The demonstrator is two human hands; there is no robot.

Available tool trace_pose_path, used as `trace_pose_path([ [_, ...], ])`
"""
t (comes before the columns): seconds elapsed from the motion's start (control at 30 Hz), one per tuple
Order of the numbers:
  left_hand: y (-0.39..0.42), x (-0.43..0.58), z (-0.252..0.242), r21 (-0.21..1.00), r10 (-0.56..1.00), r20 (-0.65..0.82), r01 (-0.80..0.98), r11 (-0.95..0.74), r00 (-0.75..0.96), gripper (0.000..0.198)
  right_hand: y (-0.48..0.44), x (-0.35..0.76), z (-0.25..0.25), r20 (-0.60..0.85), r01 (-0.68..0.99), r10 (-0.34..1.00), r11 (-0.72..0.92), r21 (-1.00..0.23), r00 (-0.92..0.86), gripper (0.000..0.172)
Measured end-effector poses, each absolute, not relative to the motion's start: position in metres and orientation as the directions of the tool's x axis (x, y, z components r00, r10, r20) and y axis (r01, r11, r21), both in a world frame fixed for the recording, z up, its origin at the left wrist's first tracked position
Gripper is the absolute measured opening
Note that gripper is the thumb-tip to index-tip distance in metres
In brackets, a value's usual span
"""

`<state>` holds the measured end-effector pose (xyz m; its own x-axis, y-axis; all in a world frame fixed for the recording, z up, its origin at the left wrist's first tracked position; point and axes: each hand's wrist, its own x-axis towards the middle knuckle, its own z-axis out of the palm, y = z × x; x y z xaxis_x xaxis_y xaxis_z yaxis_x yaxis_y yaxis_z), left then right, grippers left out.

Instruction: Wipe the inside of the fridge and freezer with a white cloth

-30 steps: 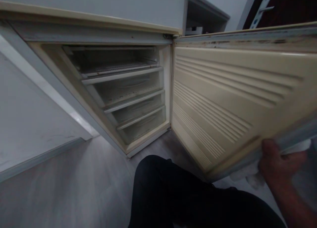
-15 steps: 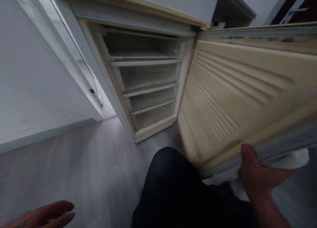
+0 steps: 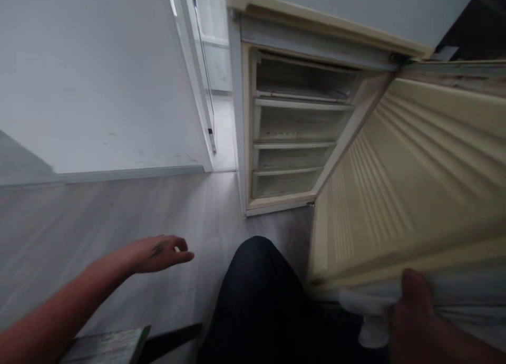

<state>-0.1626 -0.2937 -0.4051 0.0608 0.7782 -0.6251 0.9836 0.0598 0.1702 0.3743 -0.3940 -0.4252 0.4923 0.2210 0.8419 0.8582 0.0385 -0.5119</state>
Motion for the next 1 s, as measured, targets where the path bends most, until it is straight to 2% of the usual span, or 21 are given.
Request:
trace_pose_path([
  [0.1,-0.288,-0.168,-0.406,0.151,0.781,-0.625,0.983,0.103,0.014,0.074,-0.380,0.331,-0.427,0.935,0.941,0.124,0.027,-0.337,0.332,0.119],
  [0.27,-0.280,-0.164,-0.409,0.203,0.779,-0.623,0.976,0.079,0.067,0.070,-0.356,0.283,-0.408,0.951,0.957,0.167,0.088,-0.278,0.261,0.102],
  [0.33,-0.276,-0.160,-0.408,0.219,0.774,-0.627,0.973,0.067,0.088,0.068,-0.342,0.256,-0.398,0.933,0.942,0.231,0.130,-0.309,0.274,0.093],
  [0.43,-0.275,-0.156,-0.403,0.222,0.782,-0.617,0.972,0.073,0.082,0.064,-0.310,0.209,-0.387,0.870,0.884,0.347,0.185,-0.430,0.350,0.081],
  [0.5,-0.282,-0.157,-0.398,0.225,0.803,-0.593,0.970,0.092,0.061,0.062,-0.289,0.182,-0.384,0.847,0.845,0.358,0.222,-0.486,0.394,0.080],
  [0.67,-0.304,-0.166,-0.384,0.231,0.891,-0.451,0.958,0.171,-0.051,0.062,-0.258,0.155,-0.391,0.853,0.829,0.339,0.265,-0.492,0.398,0.088],
  [0.77,-0.305,-0.163,-0.375,0.227,0.926,-0.368,0.957,0.182,-0.089,0.061,-0.243,0.148,-0.386,0.798,0.800,0.465,0.265,-0.538,0.383,0.088],
  [0.9,-0.336,-0.159,-0.369,0.247,0.949,-0.290,0.949,0.198,-0.122,0.064,-0.221,0.141,-0.367,0.732,0.809,0.650,0.310,-0.499,0.202,0.072],
  [1.0,-0.410,-0.172,-0.376,0.252,0.980,-0.065,0.947,0.197,-0.187,0.071,-0.201,0.140,-0.349,0.666,0.823,0.746,0.377,-0.426,0.003,0.055],
])
